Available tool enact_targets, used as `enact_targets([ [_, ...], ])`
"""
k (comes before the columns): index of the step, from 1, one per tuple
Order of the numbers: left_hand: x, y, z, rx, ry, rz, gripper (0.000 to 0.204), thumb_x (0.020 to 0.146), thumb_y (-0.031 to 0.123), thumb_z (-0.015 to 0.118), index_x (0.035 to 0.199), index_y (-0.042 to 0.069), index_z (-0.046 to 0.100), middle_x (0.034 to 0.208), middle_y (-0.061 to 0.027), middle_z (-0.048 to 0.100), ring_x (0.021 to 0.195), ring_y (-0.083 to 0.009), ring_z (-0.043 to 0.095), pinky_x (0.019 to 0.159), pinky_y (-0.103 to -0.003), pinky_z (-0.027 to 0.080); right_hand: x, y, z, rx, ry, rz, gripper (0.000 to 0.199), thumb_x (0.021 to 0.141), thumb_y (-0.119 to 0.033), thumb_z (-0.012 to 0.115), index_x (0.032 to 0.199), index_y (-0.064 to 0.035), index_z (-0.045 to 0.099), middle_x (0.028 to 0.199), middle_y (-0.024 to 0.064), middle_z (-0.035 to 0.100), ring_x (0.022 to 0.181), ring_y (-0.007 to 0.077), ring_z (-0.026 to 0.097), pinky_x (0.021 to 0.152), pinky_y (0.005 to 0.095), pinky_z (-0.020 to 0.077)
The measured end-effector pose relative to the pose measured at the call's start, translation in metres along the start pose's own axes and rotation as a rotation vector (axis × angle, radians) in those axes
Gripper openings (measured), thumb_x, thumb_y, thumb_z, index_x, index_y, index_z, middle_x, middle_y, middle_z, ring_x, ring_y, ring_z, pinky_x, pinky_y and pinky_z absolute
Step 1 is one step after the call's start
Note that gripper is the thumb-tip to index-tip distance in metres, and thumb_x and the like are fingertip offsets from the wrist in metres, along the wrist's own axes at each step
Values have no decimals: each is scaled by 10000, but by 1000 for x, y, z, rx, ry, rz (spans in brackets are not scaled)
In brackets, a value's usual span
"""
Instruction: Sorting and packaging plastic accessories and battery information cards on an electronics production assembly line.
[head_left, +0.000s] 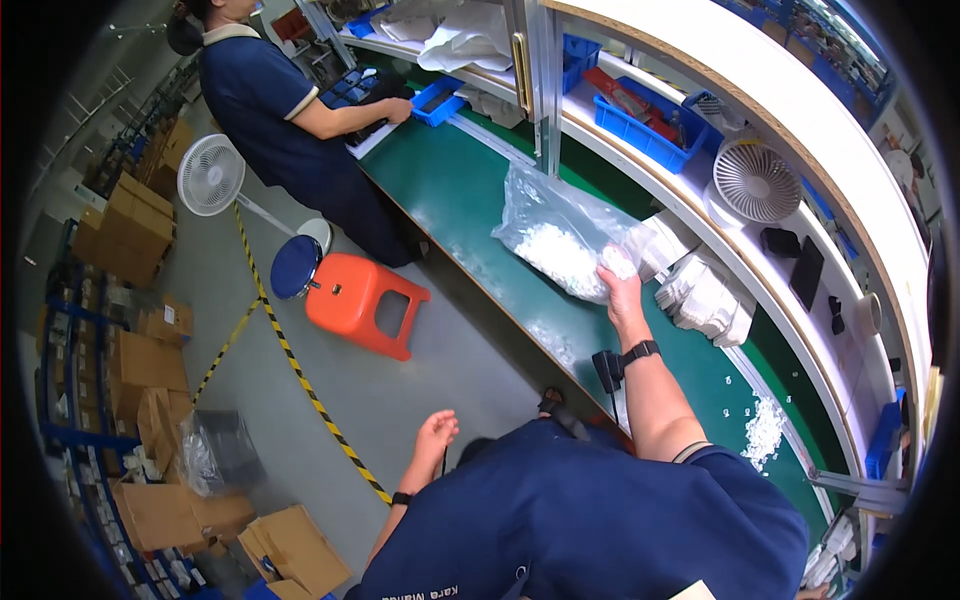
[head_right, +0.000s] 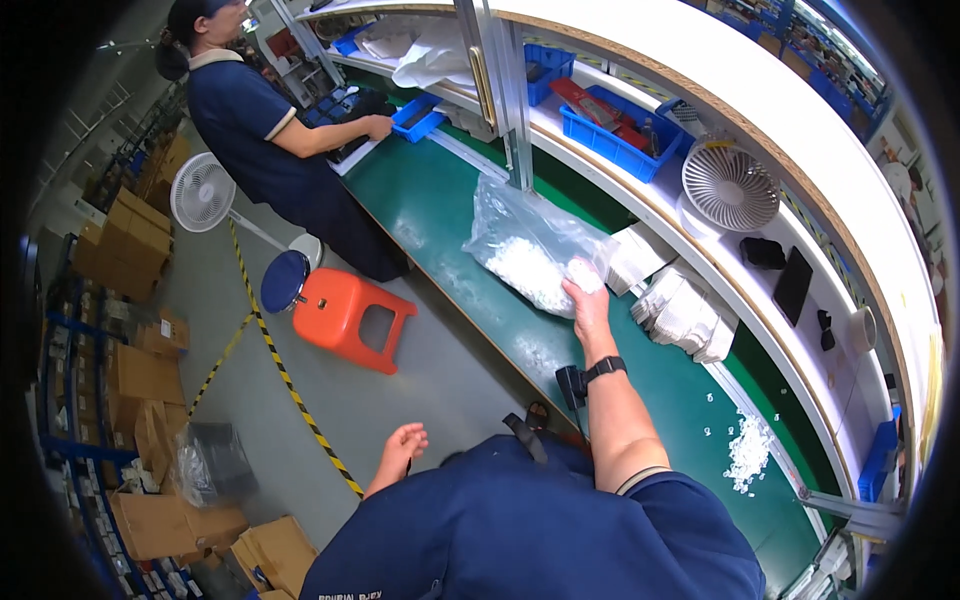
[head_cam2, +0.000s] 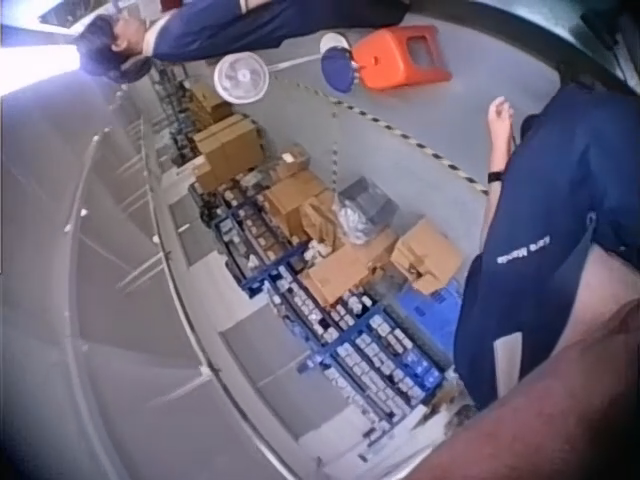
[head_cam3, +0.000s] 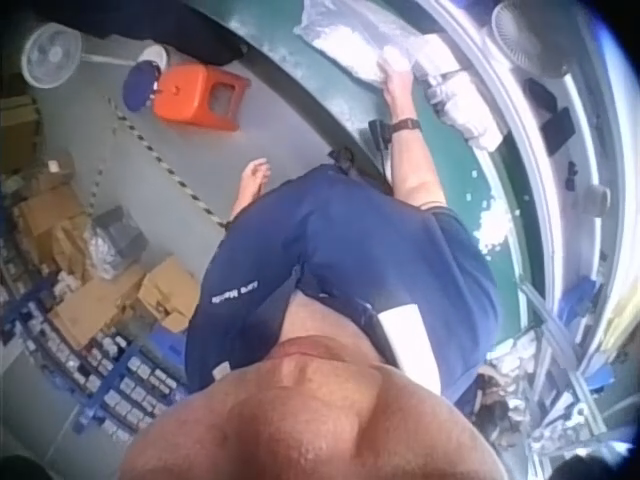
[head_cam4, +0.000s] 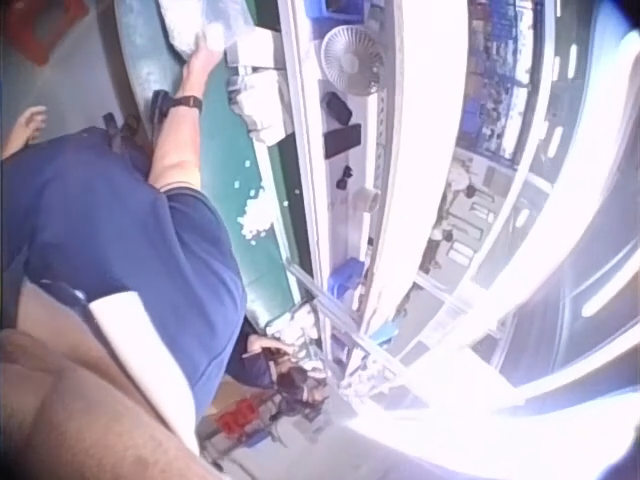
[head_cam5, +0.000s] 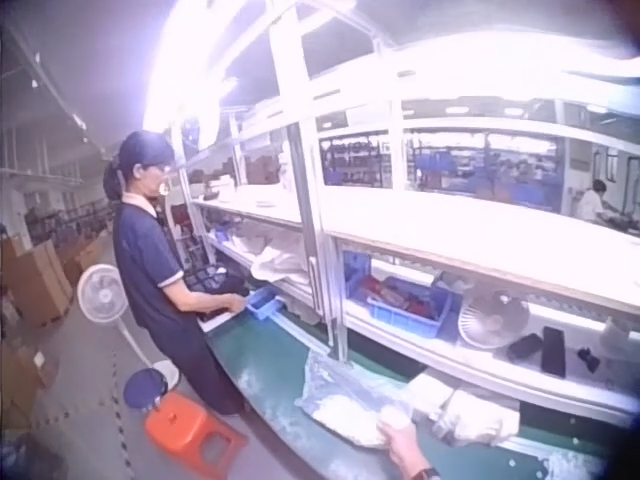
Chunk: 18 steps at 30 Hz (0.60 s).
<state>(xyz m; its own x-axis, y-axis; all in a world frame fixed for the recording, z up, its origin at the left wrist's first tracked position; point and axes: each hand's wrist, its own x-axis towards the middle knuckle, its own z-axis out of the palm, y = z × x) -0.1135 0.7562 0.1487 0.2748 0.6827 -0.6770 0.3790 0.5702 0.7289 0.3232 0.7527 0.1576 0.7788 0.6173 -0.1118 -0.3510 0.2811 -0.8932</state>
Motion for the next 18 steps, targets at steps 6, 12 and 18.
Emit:
enact_targets([
  [6,59,69,26,92,-51,65,273,947,154,547,1206,72,569,1101,-48,638,913,-122,594,774,-261,459,37,-14,47,-292,17,-7,489,735,42,691,1209,3,574,1125,85,636,1019,193,602,894,300,468],
  [12,142,147,52,28,-258,67,310,968,180,502,1257,71,534,1152,-81,616,1030,-188,595,868,-333,479,45,-29,84,-376,60,-30,478,733,30,707,1192,1,578,1106,90,645,999,190,610,880,303,472],
  [18,237,201,87,-210,-502,44,385,986,275,494,1292,42,479,1191,-123,598,1067,-223,589,906,-380,485,45,-44,113,-443,129,-6,480,724,25,716,1183,5,577,1092,90,646,984,187,610,871,303,474],
])
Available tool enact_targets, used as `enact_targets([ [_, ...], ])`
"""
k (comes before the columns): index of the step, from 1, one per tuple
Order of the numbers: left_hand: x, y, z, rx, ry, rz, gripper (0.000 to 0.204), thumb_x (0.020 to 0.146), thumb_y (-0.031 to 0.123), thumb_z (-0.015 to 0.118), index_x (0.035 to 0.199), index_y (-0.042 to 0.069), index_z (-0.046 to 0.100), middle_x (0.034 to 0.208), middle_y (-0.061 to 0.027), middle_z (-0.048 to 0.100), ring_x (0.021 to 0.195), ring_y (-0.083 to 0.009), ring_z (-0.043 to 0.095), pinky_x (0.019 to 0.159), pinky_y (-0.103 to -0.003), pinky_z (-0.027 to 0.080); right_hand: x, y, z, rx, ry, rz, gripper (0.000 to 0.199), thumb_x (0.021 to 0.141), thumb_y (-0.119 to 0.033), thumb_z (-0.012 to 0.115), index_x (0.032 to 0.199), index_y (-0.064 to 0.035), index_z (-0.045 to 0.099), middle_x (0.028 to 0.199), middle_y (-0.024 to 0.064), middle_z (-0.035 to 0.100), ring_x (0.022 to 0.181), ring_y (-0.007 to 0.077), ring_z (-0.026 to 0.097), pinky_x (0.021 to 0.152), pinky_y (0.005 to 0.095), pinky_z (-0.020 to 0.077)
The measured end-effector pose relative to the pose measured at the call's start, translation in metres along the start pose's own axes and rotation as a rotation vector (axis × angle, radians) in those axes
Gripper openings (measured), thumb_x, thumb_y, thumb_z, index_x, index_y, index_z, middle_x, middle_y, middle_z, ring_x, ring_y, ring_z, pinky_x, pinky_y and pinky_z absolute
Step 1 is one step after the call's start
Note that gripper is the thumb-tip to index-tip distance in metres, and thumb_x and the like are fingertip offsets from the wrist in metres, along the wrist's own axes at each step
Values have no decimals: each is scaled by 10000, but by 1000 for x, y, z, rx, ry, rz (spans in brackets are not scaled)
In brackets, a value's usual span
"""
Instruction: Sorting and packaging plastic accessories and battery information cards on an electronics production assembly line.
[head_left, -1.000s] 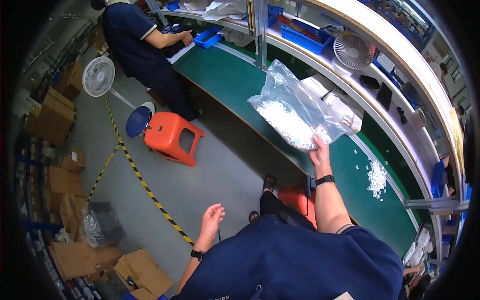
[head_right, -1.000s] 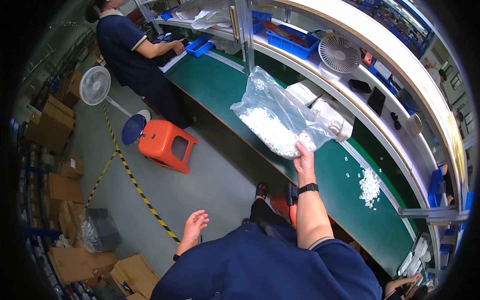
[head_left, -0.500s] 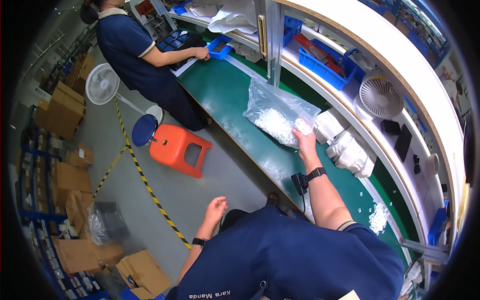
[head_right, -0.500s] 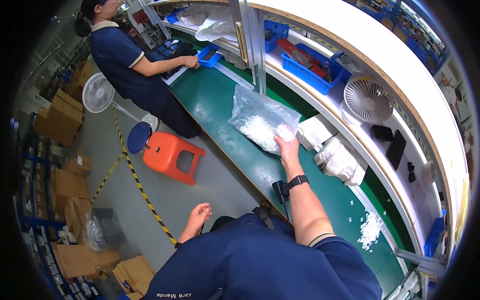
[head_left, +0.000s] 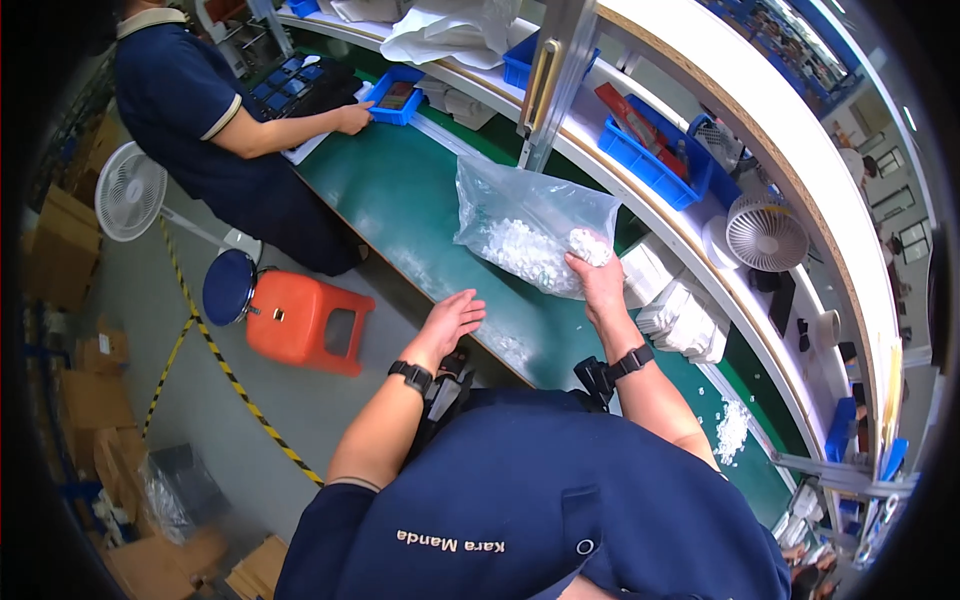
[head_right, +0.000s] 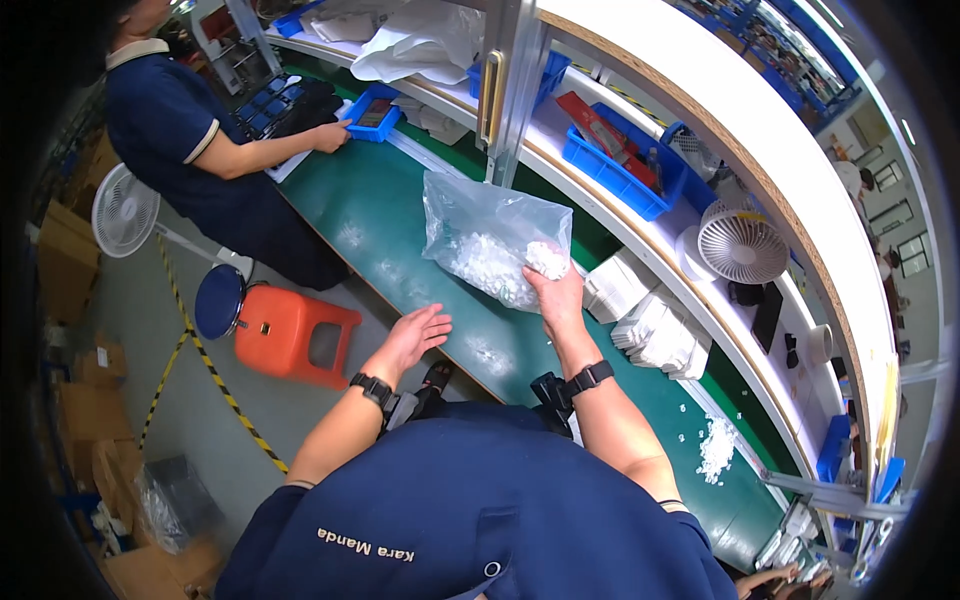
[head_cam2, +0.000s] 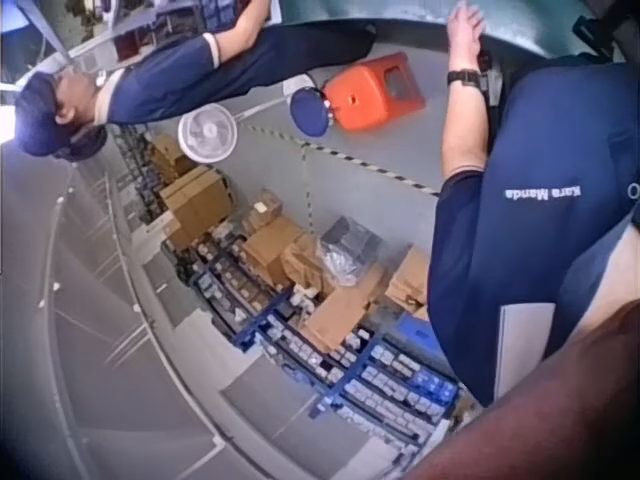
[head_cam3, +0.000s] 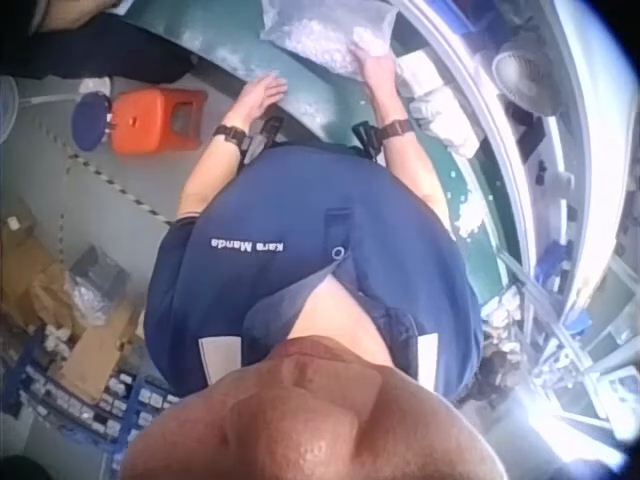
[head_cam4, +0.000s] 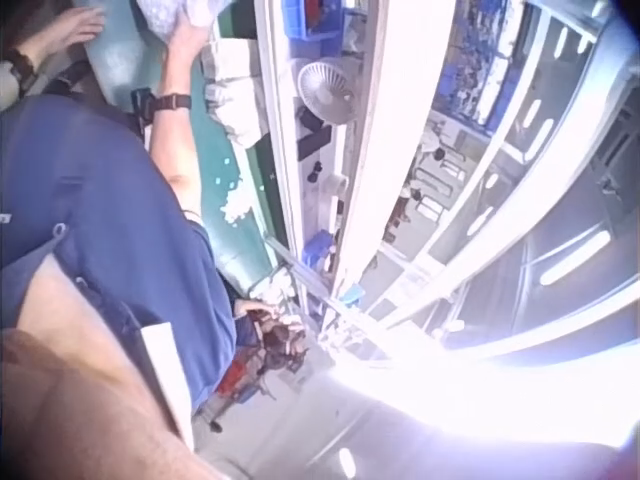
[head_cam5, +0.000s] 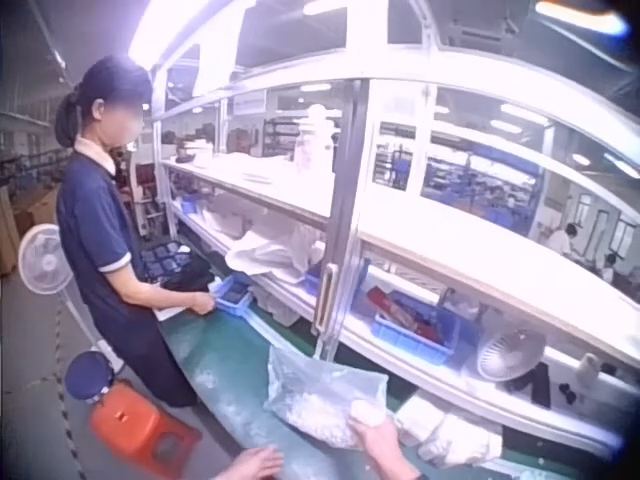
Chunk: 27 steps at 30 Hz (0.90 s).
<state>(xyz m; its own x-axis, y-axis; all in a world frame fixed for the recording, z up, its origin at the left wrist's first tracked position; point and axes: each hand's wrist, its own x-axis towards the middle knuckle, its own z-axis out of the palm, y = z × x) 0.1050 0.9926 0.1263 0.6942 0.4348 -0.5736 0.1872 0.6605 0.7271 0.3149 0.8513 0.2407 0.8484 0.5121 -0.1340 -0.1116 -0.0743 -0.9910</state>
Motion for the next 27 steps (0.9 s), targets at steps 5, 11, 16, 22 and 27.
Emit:
enact_targets([
  [5,55,29,-1,-136,-108,-173,503,979,323,507,1363,26,374,1273,-189,540,1146,-300,550,961,-415,460,6,-21,23,-70,40,19,478,725,36,717,1182,9,579,1086,82,645,980,177,606,869,292,471],
  [11,92,48,-10,-323,-162,-277,540,961,349,526,1363,23,370,1301,-189,513,1192,-303,517,1022,-439,402,8,-21,46,-7,75,54,461,738,31,720,1176,13,580,1090,71,642,981,170,600,877,297,465],
  [16,105,57,-5,-411,-290,-308,502,951,334,534,1342,51,393,1293,-152,514,1216,-304,495,1056,-451,365,2,-21,60,-33,126,91,446,748,20,719,1174,12,583,1083,70,640,981,170,596,872,298,465],
  [22,111,66,-1,-488,-269,-242,390,948,330,551,1242,79,493,1217,-87,572,1163,-257,531,1023,-435,389,5,-25,68,-3,133,66,444,761,14,713,1184,13,579,1084,71,637,979,166,592,866,297,467],
  [27,118,61,-9,-416,-266,-273,337,943,329,570,1184,96,531,1141,-74,617,1109,-245,567,990,-424,416,6,-25,73,-15,144,92,444,767,14,709,1191,13,578,1082,65,634,971,163,591,858,293,465],
])
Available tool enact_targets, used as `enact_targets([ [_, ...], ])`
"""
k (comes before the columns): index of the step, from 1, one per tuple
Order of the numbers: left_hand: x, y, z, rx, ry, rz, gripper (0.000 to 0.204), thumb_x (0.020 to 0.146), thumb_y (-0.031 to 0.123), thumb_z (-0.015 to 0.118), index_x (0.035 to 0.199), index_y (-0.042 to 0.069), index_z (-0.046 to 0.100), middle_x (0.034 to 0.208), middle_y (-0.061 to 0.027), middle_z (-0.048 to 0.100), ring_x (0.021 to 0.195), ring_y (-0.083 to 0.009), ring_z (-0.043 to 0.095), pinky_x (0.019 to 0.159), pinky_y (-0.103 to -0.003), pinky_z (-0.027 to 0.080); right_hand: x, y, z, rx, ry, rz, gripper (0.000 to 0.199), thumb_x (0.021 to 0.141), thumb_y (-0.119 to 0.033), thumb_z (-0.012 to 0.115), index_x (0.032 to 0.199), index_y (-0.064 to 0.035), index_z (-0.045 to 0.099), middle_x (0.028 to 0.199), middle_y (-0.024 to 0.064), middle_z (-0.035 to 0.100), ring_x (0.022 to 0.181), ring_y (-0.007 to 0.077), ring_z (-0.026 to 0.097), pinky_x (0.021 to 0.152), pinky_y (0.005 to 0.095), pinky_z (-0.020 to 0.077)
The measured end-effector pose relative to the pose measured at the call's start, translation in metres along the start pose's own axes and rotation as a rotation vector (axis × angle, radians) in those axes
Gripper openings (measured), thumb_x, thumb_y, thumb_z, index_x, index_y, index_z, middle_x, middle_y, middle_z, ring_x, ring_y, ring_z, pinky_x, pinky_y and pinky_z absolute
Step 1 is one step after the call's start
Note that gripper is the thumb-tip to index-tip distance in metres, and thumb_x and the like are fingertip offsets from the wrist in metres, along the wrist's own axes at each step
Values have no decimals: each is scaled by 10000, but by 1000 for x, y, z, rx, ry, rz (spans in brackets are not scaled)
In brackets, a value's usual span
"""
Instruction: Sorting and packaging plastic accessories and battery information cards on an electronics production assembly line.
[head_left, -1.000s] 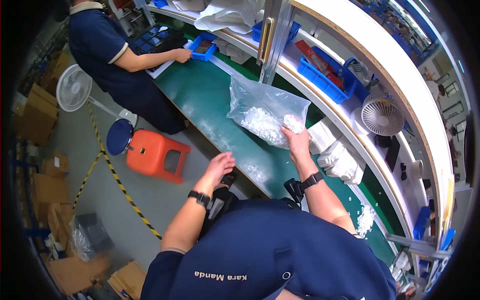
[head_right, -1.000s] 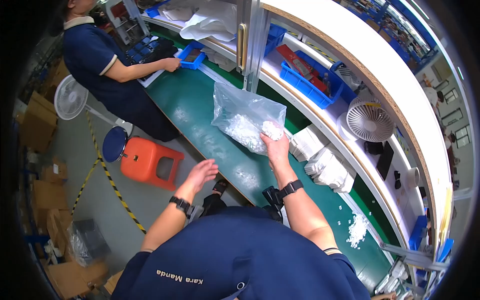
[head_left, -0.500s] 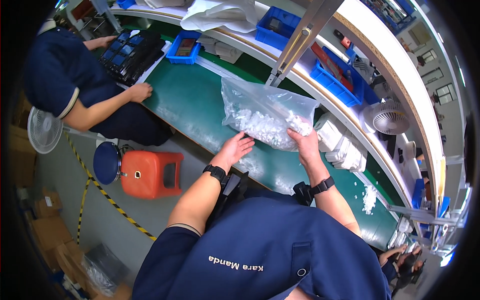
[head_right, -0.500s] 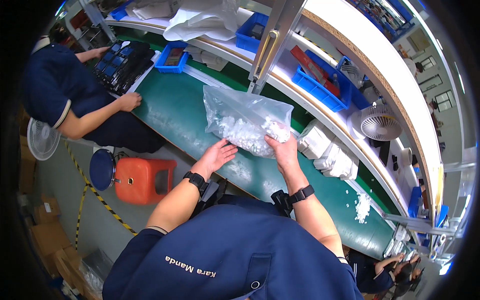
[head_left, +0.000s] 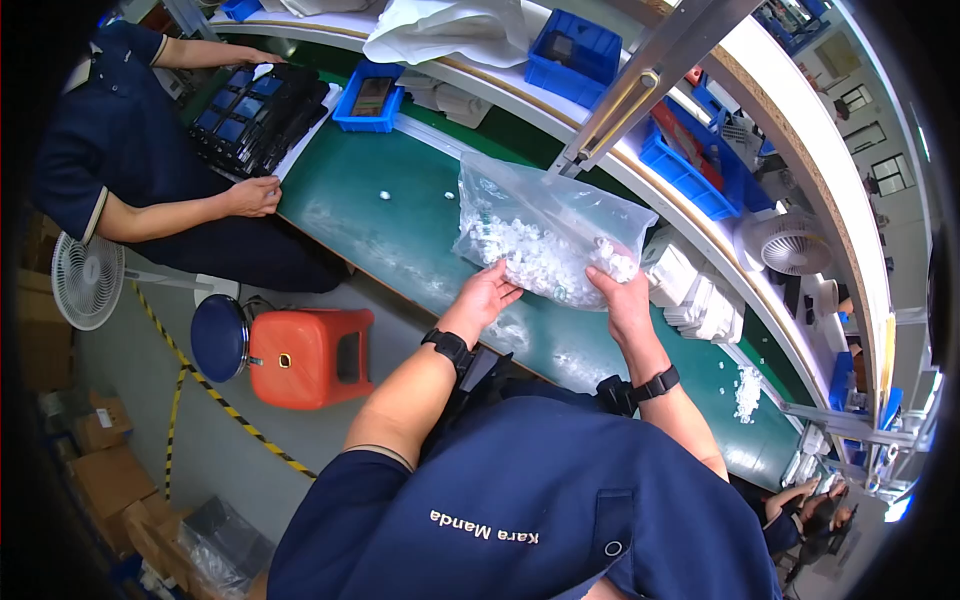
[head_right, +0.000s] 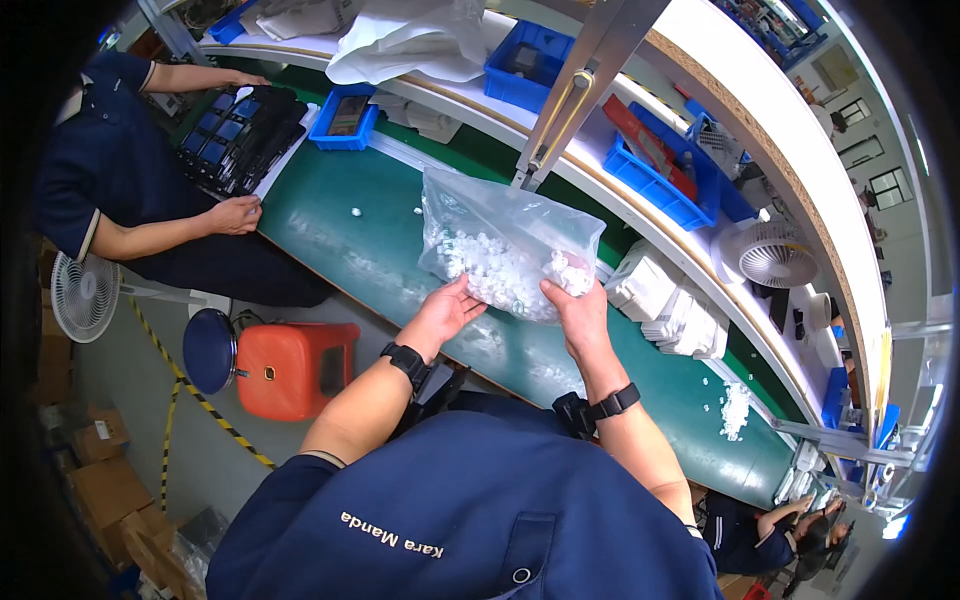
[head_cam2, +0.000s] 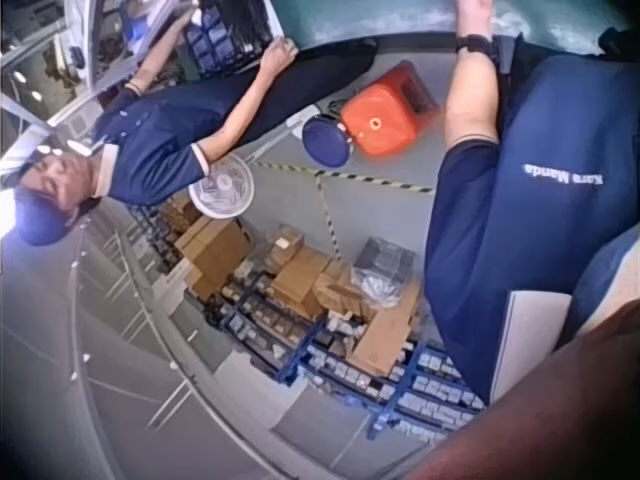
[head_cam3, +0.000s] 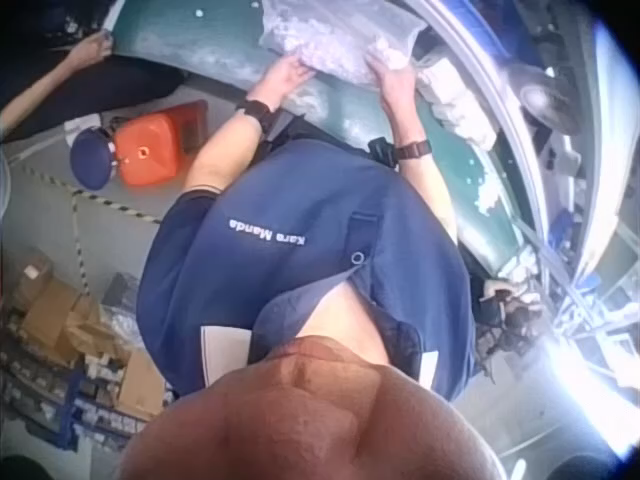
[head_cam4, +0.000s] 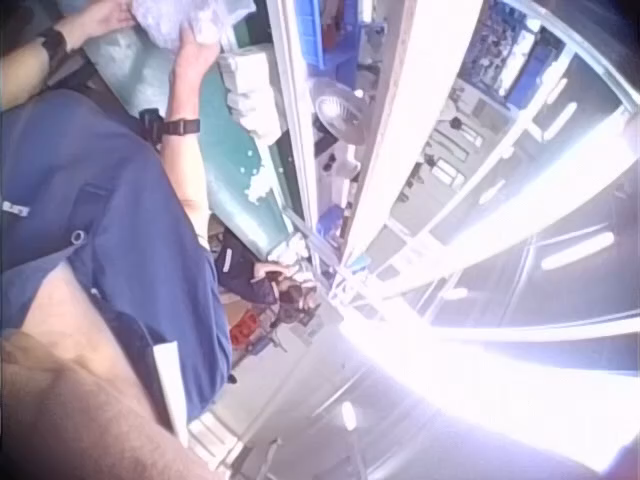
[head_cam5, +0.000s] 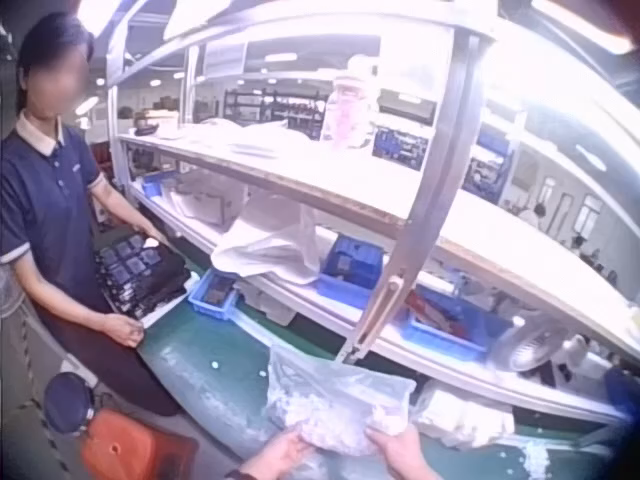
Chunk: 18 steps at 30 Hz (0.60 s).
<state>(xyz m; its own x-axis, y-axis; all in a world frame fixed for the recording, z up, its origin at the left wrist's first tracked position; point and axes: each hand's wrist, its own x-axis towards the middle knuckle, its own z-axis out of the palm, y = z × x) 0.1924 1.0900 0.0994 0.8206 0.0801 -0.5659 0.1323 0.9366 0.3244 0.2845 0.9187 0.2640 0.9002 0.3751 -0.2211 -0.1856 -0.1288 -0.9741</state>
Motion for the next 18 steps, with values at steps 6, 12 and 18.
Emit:
enact_targets([
  [6,1,5,-3,-19,48,-63,332,954,318,548,1196,93,522,1131,-91,615,1095,-255,575,990,-447,415,0,0,1,-17,-1,32,473,776,34,679,1232,5,558,1126,69,606,1028,167,560,899,287,435],
  [12,2,13,-5,-55,49,-57,377,957,336,532,1243,94,488,1210,-97,570,1151,-266,534,1002,-460,402,-2,-8,4,22,-6,-13,437,773,22,707,1192,8,583,1098,58,627,991,154,579,875,286,452],
  [18,1,14,-4,-26,-49,4,463,966,375,501,1328,97,426,1246,-105,548,1179,-275,514,1018,-465,388,-1,-12,3,4,5,-30,444,772,24,705,1199,-4,589,1089,54,628,986,146,577,872,275,448],
])
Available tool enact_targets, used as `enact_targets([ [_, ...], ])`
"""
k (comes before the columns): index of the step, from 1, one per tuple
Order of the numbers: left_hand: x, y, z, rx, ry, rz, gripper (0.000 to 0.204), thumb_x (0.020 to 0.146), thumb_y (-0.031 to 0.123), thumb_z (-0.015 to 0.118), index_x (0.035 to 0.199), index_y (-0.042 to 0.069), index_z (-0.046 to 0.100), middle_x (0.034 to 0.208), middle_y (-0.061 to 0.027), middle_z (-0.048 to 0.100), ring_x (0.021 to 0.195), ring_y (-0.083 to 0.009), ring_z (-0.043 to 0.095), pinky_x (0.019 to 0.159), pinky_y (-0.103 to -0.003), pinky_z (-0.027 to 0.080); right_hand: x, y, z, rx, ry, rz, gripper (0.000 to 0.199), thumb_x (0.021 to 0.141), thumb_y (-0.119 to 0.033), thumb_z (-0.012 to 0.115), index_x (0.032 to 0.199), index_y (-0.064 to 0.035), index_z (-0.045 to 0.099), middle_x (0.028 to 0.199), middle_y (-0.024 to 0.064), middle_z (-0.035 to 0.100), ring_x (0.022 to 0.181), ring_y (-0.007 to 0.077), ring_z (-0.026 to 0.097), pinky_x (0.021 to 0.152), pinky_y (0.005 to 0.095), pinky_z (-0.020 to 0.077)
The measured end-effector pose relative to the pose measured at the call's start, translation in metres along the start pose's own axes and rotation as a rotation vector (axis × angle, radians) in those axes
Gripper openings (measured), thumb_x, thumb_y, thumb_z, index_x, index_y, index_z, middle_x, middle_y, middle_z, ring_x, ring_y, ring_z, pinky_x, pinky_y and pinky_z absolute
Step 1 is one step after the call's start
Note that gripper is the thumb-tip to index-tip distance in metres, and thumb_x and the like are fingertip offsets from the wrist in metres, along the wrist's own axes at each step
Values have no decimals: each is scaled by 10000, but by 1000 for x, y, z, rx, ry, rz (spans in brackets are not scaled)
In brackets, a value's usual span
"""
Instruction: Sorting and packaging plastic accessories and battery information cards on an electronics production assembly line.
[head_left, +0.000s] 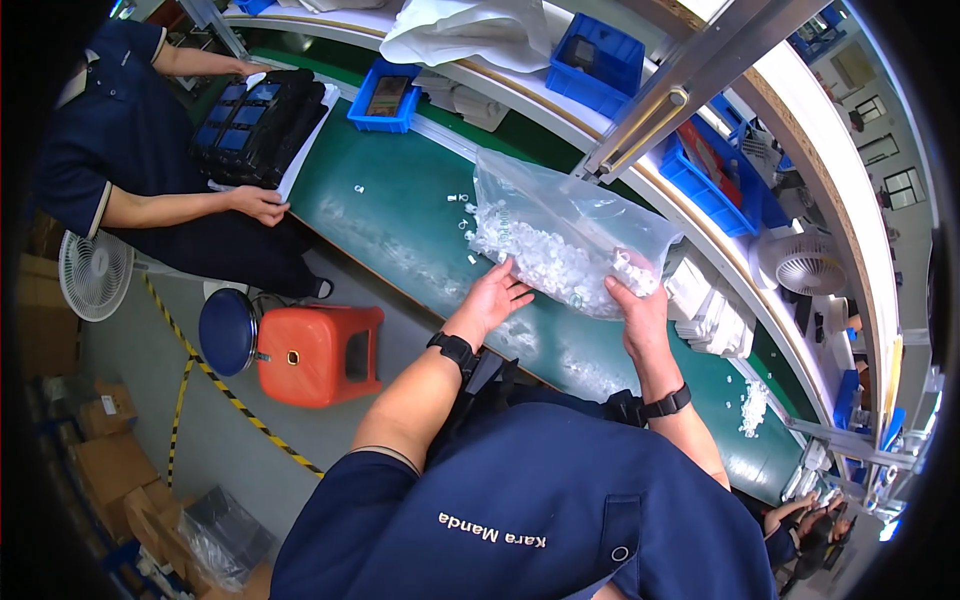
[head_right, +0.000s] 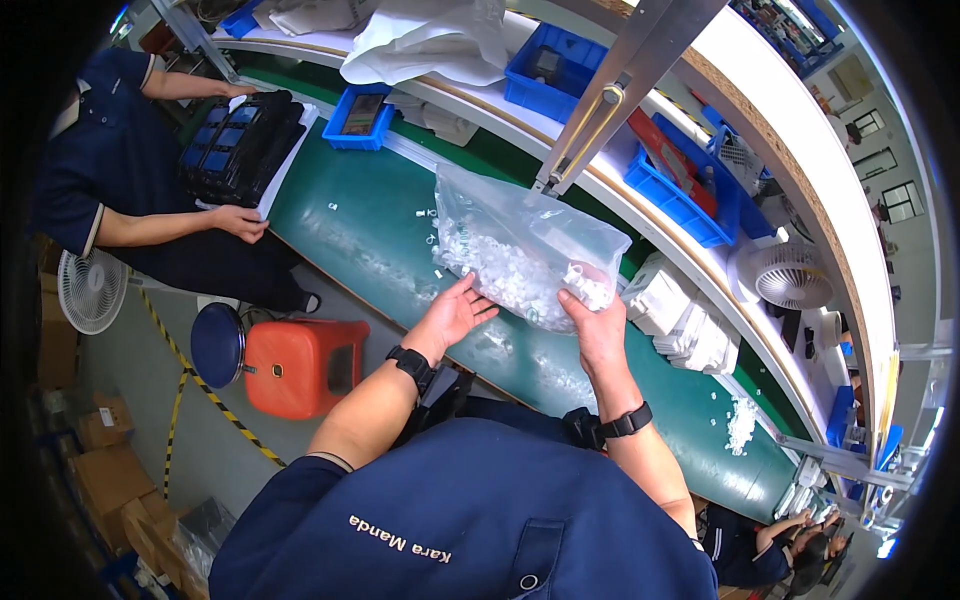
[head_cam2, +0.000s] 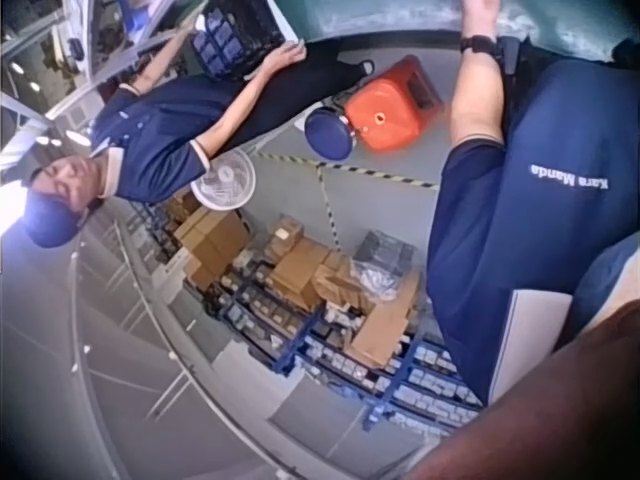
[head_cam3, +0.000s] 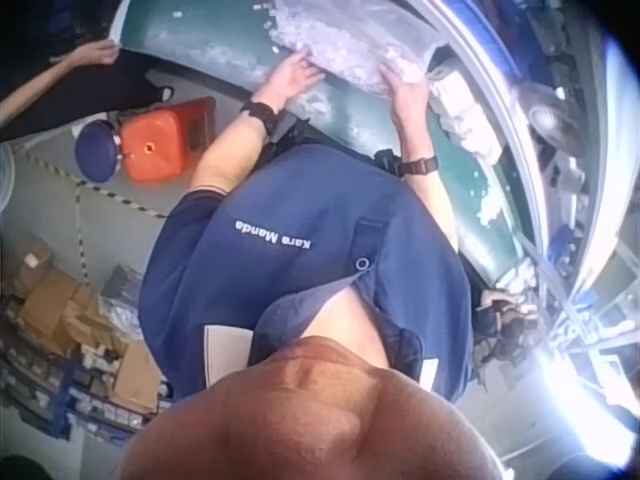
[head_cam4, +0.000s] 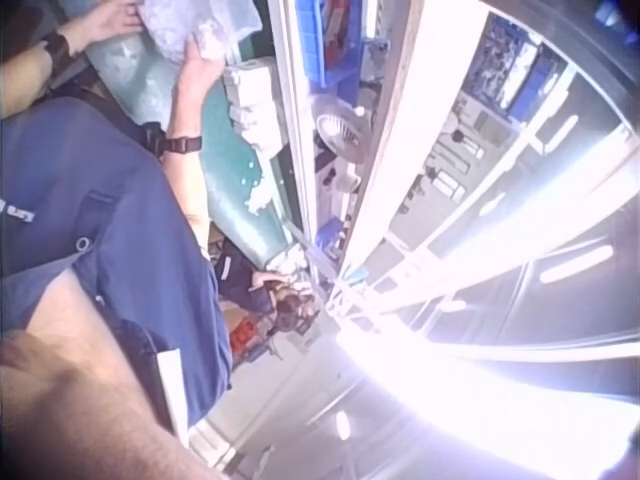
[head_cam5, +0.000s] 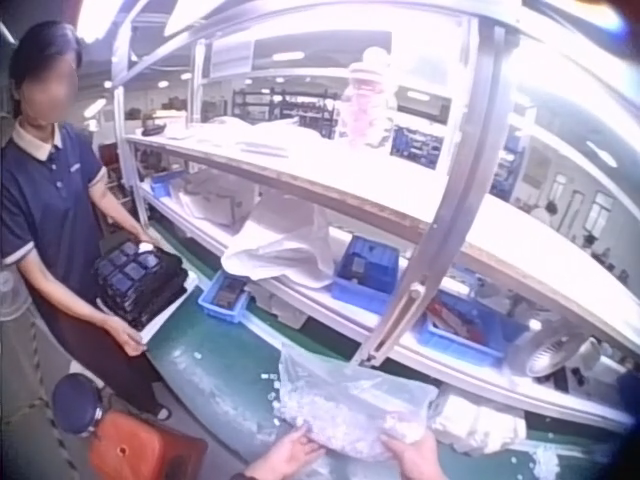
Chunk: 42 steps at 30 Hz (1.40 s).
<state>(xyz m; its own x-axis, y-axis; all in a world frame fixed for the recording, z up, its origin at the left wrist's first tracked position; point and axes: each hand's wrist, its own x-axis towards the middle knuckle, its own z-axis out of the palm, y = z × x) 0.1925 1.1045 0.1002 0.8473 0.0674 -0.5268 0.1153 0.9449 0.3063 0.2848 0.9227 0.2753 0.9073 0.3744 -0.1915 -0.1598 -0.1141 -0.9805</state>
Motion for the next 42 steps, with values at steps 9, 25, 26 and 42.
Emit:
enact_targets([
  [9,0,16,-41,73,209,141,464,949,344,552,1307,77,428,1252,-160,549,1133,-301,556,937,-431,442,-9,-16,-3,-31,6,-3,435,777,26,682,1199,-10,586,1104,56,613,1017,160,560,895,281,429],
  [25,9,67,-35,129,185,258,515,955,323,558,1374,82,381,1257,-160,500,1166,-310,536,944,-426,452,-4,-13,4,-19,39,-113,405,779,35,697,1171,-21,614,1072,25,630,971,120,568,853,257,445],
  [26,10,68,-37,128,187,258,515,955,323,558,1374,82,381,1257,-160,500,1166,-310,536,944,-426,452,1,-12,4,-15,44,-85,403,778,37,695,1168,-21,613,1077,26,632,976,121,570,857,255,445],
  [42,13,210,-125,1736,1218,988,541,869,267,609,1321,22,440,1404,-227,372,1314,-402,326,1097,-492,264,5,-6,-19,-22,98,-27,444,769,70,659,1196,-17,574,1191,69,581,1107,175,529,940,296,415],
])
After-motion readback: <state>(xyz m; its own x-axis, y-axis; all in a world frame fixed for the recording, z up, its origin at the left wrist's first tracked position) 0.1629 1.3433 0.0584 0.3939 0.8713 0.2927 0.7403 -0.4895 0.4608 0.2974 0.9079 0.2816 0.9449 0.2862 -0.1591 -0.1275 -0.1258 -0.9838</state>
